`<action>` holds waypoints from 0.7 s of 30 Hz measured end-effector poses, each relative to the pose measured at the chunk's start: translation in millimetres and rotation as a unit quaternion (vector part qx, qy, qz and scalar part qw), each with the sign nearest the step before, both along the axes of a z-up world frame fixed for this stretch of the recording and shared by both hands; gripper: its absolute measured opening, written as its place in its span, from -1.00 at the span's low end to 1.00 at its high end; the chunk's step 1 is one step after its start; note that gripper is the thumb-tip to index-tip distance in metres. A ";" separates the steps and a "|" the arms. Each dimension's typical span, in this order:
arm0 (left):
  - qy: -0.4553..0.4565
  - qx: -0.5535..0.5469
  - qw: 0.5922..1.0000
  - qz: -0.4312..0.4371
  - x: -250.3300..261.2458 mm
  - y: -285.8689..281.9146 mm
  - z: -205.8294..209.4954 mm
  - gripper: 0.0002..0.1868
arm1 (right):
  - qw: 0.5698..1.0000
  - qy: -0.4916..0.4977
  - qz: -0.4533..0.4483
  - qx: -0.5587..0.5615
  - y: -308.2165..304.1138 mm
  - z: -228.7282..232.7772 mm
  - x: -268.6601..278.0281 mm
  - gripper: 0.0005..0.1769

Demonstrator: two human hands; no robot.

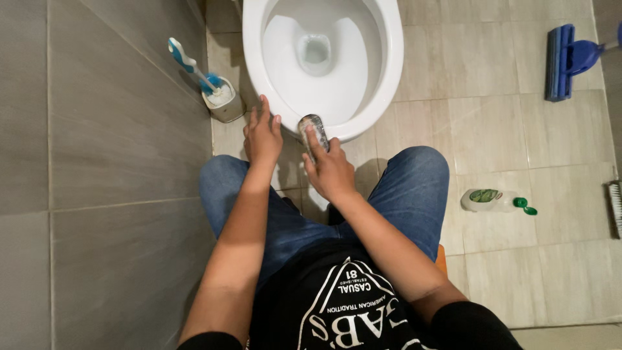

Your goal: The person scrubs the toilet seat and rim using a brush and cleaning liquid. They apply the liquid to the brush and scrub the seat thoroughly, then rinse the brush in the toilet bowl and continue scrubbing the seat and rim.

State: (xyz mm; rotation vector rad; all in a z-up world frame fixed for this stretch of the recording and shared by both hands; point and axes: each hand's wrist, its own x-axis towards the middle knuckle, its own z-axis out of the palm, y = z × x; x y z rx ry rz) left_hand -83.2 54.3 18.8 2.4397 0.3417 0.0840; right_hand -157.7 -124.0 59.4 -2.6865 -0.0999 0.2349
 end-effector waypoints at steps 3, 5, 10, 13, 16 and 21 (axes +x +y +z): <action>0.022 0.015 1.000 -0.003 -1.3 2.4 9.5 -0.37 | 0.999 -0.030 -0.006 0.029 -29.2 9.7 11.8 -0.17; 0.036 0.024 0.999 -0.005 -0.3 4.1 10.1 -0.38 | 0.997 -0.028 -0.059 0.042 -67.1 19.2 24.7 -0.16; 0.002 0.009 1.000 0.012 -0.2 -6.2 2.3 -0.36 | 0.987 0.011 -0.150 0.061 -84.7 26.6 34.7 -0.19; -0.006 -0.007 1.000 0.019 -1.7 -8.1 4.1 -0.37 | 0.959 -0.277 0.048 0.043 -27.0 9.8 14.5 -0.15; -0.058 -0.045 0.996 0.045 0.1 -10.9 -3.4 -0.36 | 0.999 -0.043 0.023 0.014 -16.4 5.1 -4.7 -0.26; -0.105 -0.103 0.981 0.128 30.9 -24.2 -23.7 -0.17 | 0.997 -0.073 -0.018 0.034 -121.0 14.2 48.0 -0.24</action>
